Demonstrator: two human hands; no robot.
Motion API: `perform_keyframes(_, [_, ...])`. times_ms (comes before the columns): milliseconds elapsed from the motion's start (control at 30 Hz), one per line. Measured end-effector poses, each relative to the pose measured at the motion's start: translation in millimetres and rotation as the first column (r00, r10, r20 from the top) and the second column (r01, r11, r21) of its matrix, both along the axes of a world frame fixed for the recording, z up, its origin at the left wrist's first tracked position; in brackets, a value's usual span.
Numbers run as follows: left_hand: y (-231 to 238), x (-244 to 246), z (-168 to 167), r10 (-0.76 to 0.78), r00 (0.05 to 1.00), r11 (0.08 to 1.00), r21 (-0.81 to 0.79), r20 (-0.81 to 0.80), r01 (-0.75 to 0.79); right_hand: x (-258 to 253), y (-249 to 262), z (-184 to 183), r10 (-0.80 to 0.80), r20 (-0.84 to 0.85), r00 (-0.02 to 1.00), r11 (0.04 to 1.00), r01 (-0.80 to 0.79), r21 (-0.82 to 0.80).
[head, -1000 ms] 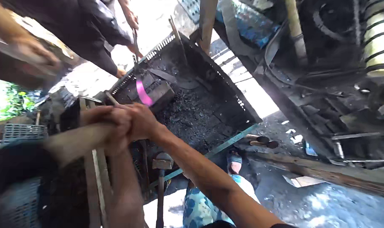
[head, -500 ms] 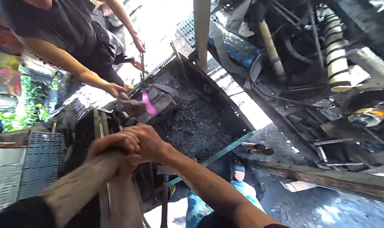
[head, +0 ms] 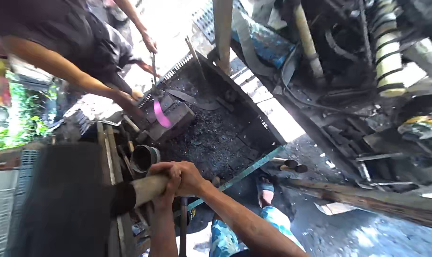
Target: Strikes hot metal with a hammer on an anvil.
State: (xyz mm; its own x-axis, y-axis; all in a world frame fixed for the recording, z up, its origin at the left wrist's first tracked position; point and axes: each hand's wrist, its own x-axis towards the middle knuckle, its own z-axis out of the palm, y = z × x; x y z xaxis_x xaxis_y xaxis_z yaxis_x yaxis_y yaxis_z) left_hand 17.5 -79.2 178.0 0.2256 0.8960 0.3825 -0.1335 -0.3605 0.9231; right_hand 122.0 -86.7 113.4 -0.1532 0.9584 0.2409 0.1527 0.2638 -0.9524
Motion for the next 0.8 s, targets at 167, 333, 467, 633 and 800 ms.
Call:
perform_keyframes(167, [47, -4, 105, -0.038, 0.985, 0.948, 0.305, -0.168, 0.089, -5, 68, 100, -0.029, -0.104, 0.994, 0.932, 0.065, 0.356])
perform_keyframes(333, [82, -7, -117, 0.163, 0.938, 0.966, -0.143, -0.305, -0.214, -18, 70, -102, -0.016, 0.025, 1.0, 0.947, 0.023, -0.32])
perform_keyframes(467, [63, 6, -202, 0.189, 0.95, 0.822, -0.49, -0.247, -0.291, -5, 26, -164, 0.051, 0.126, 0.991, 0.765, 0.042, -0.643])
perform_keyframes(633, [13, 11, -4, 0.028, 1.0, 0.997, -0.078, 0.001, -0.028, 7, 8, -6, -0.028, -0.006, 1.0, 0.996, 0.028, -0.079])
perform_keyframes(800, [38, 13, 136, -0.077, 0.983, 0.952, 0.282, -0.164, 0.121, 5, 61, 122, -0.007, -0.118, 0.993, 0.937, 0.048, 0.346])
